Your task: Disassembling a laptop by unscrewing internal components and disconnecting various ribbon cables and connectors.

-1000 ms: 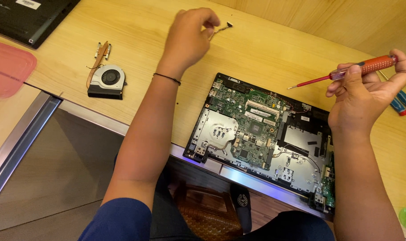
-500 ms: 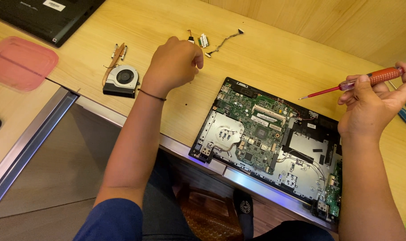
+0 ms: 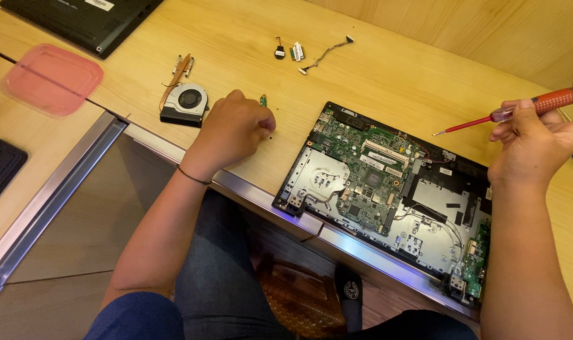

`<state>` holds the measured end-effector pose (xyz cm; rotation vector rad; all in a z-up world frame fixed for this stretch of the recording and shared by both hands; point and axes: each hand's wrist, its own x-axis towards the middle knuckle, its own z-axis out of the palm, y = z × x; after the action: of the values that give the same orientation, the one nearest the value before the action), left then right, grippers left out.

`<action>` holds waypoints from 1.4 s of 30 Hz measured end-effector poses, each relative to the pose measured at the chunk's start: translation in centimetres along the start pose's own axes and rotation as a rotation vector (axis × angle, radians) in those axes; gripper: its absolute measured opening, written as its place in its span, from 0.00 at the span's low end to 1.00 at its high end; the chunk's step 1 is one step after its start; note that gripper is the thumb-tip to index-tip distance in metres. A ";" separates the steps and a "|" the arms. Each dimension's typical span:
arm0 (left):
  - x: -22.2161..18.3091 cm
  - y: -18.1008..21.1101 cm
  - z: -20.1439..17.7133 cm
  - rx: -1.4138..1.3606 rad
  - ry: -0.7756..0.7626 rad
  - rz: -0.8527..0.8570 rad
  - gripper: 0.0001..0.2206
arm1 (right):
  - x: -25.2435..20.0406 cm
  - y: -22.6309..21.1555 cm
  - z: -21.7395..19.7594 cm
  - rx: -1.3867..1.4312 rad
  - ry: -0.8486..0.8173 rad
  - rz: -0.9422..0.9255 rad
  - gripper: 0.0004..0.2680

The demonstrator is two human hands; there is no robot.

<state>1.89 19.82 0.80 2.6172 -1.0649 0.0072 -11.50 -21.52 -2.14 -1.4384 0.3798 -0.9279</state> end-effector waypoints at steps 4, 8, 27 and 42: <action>-1.4 0.8 0.4 0.045 0.035 -0.015 0.02 | -0.5 -0.5 0.5 -0.006 -0.028 -0.049 0.17; -1.8 0.7 1.7 0.186 0.276 0.114 0.06 | -1.1 -1.7 1.1 -0.002 -0.040 -0.034 0.17; 11.2 8.8 1.1 -1.289 0.098 0.188 0.06 | -3.1 -3.4 2.8 0.107 -0.326 -0.168 0.20; 10.6 7.7 3.1 -1.042 -0.049 0.214 0.06 | -2.9 -3.0 2.9 0.058 -0.307 -0.106 0.19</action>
<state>3.95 6.52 1.36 1.5707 -0.9787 -0.4398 -12.16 -17.05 0.27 -1.5301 0.0488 -0.7788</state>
